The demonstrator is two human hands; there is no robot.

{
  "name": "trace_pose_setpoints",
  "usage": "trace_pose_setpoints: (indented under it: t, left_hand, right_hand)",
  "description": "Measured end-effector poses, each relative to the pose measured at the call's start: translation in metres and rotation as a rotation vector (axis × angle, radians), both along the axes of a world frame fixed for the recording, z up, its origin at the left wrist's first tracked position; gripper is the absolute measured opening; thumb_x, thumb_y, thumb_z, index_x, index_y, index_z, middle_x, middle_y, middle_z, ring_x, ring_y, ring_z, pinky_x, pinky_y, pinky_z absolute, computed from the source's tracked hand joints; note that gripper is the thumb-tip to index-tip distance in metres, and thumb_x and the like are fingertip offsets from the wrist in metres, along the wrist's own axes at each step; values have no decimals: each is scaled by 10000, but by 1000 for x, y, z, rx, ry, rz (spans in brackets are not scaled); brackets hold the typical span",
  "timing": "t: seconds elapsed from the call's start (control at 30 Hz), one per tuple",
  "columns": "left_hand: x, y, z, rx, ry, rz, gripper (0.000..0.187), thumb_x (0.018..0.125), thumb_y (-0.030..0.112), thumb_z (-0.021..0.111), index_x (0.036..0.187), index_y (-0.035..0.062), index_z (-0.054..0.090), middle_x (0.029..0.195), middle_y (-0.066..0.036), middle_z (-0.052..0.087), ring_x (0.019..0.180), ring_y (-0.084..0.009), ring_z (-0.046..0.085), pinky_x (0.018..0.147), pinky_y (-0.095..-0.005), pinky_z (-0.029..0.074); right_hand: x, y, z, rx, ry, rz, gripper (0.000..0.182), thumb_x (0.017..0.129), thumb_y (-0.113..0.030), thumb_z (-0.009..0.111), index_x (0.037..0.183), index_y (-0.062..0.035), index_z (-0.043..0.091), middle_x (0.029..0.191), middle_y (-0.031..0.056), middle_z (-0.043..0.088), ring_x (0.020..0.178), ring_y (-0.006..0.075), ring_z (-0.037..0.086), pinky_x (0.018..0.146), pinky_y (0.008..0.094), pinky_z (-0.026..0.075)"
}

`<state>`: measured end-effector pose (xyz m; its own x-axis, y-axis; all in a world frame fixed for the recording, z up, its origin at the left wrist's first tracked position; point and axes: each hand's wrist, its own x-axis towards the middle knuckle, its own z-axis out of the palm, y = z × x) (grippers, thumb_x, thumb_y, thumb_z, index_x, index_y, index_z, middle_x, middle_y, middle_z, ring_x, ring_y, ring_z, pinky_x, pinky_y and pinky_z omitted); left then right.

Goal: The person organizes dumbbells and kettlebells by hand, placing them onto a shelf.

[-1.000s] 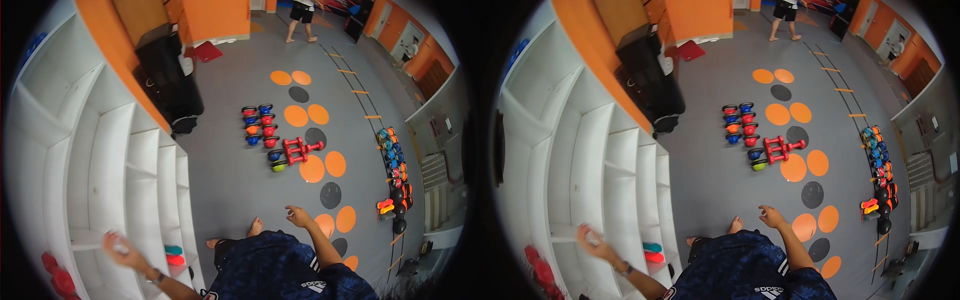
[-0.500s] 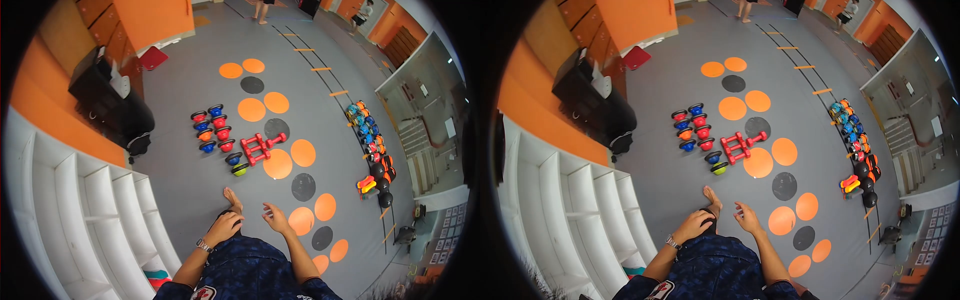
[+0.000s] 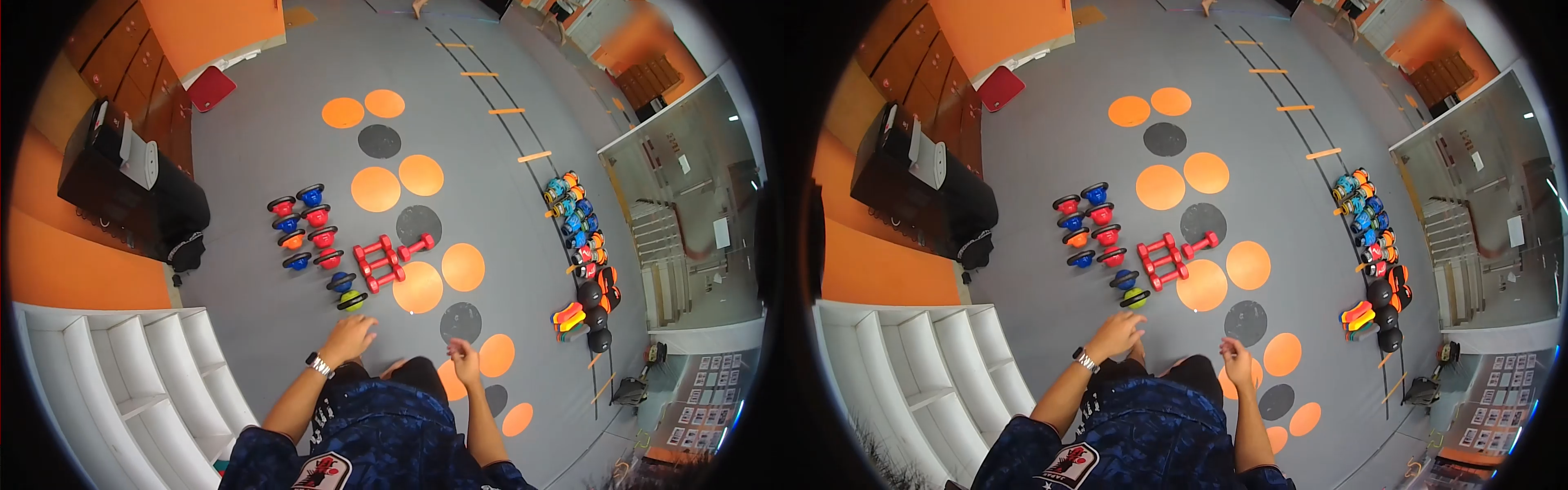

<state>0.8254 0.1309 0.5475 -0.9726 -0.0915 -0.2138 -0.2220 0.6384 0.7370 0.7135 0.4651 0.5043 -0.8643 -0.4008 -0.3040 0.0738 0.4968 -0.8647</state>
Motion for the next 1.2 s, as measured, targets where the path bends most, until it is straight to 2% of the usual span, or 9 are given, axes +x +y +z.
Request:
trace_pose_setpoints:
  t: [0.1, 0.2, 0.3, 0.47, 0.6, 0.7, 0.87, 1.0, 1.2]
  left_hand:
    - [-42, -2, -3, 139, 9, 34, 292, 874, 195, 627, 1127, 50, 608, 1059, -159, 656, 1004, -319, 628, 856, -419, 502]
    - [-73, 12, -24, 220, -57, 107, 290, 877, 198, 638, 1122, 44, 620, 1030, -145, 674, 923, -272, 662, 802, -396, 525]
    - [-100, 39, -41, 265, -84, 216, 266, 864, 180, 631, 1097, 52, 616, 990, -153, 676, 941, -297, 650, 826, -419, 503]
    - [-151, 109, -40, 261, -117, 476, 258, 866, 164, 633, 1090, 37, 626, 917, -152, 690, 828, -293, 667, 759, -396, 520]
    - [-168, 161, -69, 403, -23, 602, 256, 879, 156, 628, 1101, 29, 624, 896, -147, 686, 805, -269, 667, 745, -370, 519]
    - [-187, 177, -34, 438, -36, 758, 259, 883, 151, 633, 1109, 25, 622, 890, -134, 685, 796, -225, 670, 742, -343, 525]
    - [-196, 189, -53, 493, -18, 1035, 257, 915, 118, 596, 1157, 32, 594, 936, -103, 687, 761, -169, 670, 730, -315, 538]
    - [-211, 179, -100, 1084, 67, 1380, 361, 935, 73, 562, 1287, 57, 480, 1057, -123, 648, 873, -171, 655, 740, -296, 540]
    - [-240, 172, -156, 1222, 69, 1677, 388, 937, 117, 538, 1305, 50, 433, 1074, -118, 637, 902, -184, 644, 720, -300, 544]
  right_hand:
    - [-40, -3, -4, -32, -134, -116, 223, 932, -10, 560, 1150, -6, 608, 955, 77, 686, 826, 149, 664, 699, 275, 531]
    - [-83, 7, -19, -55, -127, -69, 232, 934, -19, 564, 1163, -7, 601, 989, 80, 685, 839, 151, 668, 698, 275, 535]
    - [-138, 30, -39, -30, -137, 22, 220, 935, -20, 568, 1150, -11, 613, 978, 84, 689, 819, 151, 668, 686, 265, 530]
    - [-260, 74, -62, 40, -118, 210, 236, 904, 7, 575, 1135, -13, 620, 939, 76, 687, 790, 144, 663, 650, 268, 531]
    - [-348, 62, -47, 40, -308, 115, 277, 891, 40, 503, 1140, -14, 611, 948, 91, 665, 801, 174, 668, 664, 296, 553]
    - [-400, 26, -37, 17, -455, 89, 294, 918, -6, 463, 1197, 5, 557, 1011, 126, 645, 856, 217, 669, 712, 333, 571]
    - [-433, -27, -55, 35, -654, 51, 312, 936, -49, 472, 1243, 2, 504, 1097, 158, 604, 950, 281, 652, 789, 396, 582]
    - [-422, -68, -56, -65, -842, -27, 332, 942, -78, 505, 1264, 0, 473, 1152, 176, 568, 1026, 326, 625, 855, 469, 571]
    - [-417, -119, -70, 23, -972, 168, 345, 951, -117, 527, 1276, -17, 469, 1167, 176, 563, 1061, 326, 605, 903, 495, 546]
